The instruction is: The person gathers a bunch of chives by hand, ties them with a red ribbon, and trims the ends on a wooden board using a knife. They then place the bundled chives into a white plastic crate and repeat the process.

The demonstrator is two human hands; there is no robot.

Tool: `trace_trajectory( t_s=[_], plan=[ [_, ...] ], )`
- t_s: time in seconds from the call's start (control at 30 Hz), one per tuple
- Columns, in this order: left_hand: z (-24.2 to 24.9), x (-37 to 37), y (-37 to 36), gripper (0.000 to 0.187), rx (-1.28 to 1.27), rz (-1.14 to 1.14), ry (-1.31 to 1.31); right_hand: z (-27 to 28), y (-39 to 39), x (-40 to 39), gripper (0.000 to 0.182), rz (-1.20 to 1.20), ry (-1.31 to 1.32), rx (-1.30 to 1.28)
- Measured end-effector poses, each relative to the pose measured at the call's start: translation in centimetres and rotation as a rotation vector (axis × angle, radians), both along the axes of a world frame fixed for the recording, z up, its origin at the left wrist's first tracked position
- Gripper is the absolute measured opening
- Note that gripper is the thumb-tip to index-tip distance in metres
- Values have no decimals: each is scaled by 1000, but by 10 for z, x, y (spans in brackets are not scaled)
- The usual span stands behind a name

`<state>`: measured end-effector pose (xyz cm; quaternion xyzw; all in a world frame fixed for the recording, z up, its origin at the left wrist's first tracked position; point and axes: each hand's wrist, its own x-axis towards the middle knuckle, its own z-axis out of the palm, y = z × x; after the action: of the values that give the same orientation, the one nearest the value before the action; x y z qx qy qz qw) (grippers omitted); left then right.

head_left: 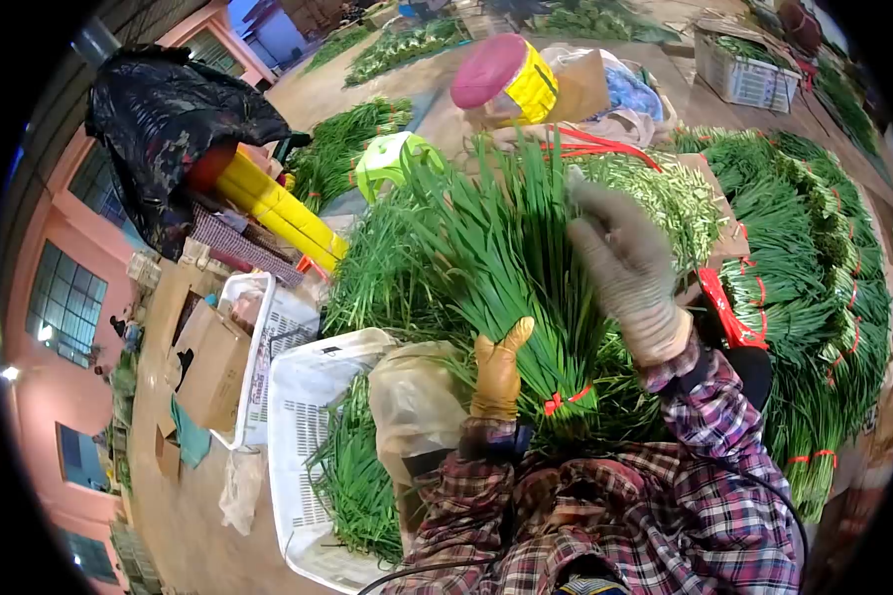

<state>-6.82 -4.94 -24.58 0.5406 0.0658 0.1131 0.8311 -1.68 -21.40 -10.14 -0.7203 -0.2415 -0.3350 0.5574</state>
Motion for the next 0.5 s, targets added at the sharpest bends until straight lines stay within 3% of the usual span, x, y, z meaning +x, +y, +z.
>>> trace_trajectory(
  t_s=[0.03,0.1,0.13,0.17,0.23,0.3,0.43,0.5],
  plan=[
    [0,2,-3,27,-39,6,8,-4,12,-5,28,190,67,-4],
    [15,0,-12,27,-85,-17,-51,-16,31,-5,24,267,179,30],
    [16,-2,-12,27,-83,5,-28,-35,36,9,24,268,379,177],
    [16,-4,-11,27,-80,31,-6,-56,37,28,25,181,464,213],
    [12,-8,-6,28,-17,50,35,-70,33,38,28,227,619,329],
    [9,-9,-3,27,-129,12,32,-69,32,36,33,264,608,338],
    [11,-10,-4,25,-81,4,27,-55,28,32,42,237,543,125],
    [14,-10,-6,26,-78,4,6,-42,26,27,44,83,472,-169]
  ],
)
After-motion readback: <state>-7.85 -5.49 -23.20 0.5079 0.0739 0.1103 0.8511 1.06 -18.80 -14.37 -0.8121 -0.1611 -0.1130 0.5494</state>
